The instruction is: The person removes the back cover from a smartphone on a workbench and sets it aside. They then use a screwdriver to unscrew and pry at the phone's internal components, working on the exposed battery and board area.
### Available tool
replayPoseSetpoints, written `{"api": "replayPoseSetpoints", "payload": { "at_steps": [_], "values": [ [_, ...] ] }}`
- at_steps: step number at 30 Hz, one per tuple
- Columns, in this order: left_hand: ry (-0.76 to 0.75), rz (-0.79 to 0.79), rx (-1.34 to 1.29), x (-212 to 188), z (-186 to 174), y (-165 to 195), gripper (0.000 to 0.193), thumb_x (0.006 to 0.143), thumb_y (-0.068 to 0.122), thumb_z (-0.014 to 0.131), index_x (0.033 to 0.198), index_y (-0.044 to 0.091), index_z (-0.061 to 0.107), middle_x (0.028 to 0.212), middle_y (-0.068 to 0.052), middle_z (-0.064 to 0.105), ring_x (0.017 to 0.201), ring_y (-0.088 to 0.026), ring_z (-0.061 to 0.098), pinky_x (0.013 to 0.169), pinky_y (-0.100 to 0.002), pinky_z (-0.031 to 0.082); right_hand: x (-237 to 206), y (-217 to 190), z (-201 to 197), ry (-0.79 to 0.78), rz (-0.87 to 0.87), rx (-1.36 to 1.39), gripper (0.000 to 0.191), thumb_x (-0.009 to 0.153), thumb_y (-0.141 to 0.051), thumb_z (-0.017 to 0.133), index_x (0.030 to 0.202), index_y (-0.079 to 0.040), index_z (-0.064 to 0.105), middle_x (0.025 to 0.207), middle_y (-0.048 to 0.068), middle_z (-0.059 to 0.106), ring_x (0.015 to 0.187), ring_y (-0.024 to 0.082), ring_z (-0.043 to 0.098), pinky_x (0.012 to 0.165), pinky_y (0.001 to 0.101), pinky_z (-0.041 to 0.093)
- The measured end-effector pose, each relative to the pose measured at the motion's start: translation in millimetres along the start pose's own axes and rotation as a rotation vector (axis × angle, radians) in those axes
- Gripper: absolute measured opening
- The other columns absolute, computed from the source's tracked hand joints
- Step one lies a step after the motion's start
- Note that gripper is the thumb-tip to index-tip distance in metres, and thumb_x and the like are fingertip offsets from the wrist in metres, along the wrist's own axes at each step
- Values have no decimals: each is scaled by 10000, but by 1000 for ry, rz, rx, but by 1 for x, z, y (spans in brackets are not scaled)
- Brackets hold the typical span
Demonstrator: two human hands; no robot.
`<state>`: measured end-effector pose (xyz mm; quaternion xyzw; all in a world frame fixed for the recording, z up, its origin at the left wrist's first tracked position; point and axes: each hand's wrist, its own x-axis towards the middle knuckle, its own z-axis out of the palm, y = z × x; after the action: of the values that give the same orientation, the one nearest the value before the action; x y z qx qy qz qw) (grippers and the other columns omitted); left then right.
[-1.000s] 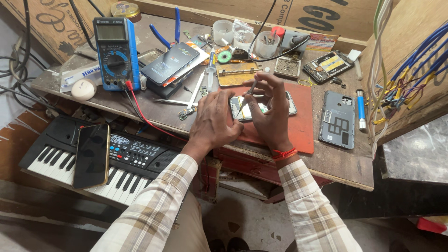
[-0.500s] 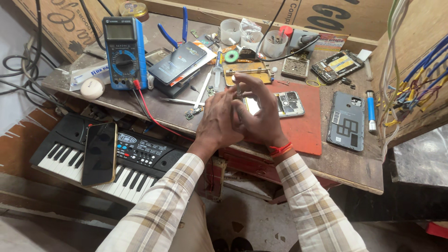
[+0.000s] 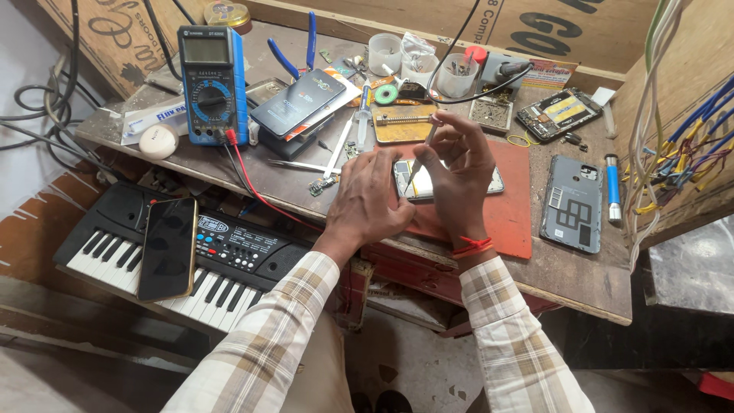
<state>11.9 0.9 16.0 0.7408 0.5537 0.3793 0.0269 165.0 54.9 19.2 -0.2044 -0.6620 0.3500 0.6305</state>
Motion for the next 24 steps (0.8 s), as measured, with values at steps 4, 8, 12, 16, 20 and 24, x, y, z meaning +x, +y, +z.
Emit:
{"api": "replayPoseSetpoints", "payload": {
  "at_steps": [4,8,12,16,20,24],
  "values": [
    [4,8,7,1,1,-2,693,693,219,738,1304,21,476,1133,-208,636,1207,-355,575,1135,-508,343,-1,0,-1,-17,22,72,435,1000,73,707,1398,-44,579,1074,45,685,1040,135,703,936,287,603],
    [-11,-1,7,1,2,-1,694,696,218,730,1313,24,477,1122,-199,642,1212,-351,577,1143,-516,332,0,1,1,-21,-15,2,507,948,87,762,1394,-43,559,1118,53,664,1005,125,666,891,274,578],
    [5,1,18,1,2,-1,702,684,222,734,1308,27,478,1128,-206,640,1209,-353,574,1143,-518,329,-1,2,0,14,57,70,469,968,81,672,1397,-61,548,1169,42,659,1045,124,714,923,273,616],
    [-7,4,-1,0,1,-1,695,690,225,734,1305,28,477,1123,-200,641,1199,-349,577,1119,-509,344,-1,5,-1,-3,-40,-10,503,979,127,715,1423,-43,549,1173,60,649,1086,128,658,985,272,583],
    [11,11,13,0,0,0,689,689,221,732,1301,25,481,1109,-197,642,1179,-345,584,1117,-506,350,1,8,1,59,50,1,502,953,116,711,1407,-43,566,1132,56,660,998,115,676,886,254,608],
    [26,18,-7,-1,0,0,675,711,233,739,1302,24,490,1110,-194,648,1173,-352,583,1099,-499,363,2,8,1,45,90,32,482,995,101,627,1442,-52,527,1174,53,672,1060,115,702,924,249,612]
  ]
}}
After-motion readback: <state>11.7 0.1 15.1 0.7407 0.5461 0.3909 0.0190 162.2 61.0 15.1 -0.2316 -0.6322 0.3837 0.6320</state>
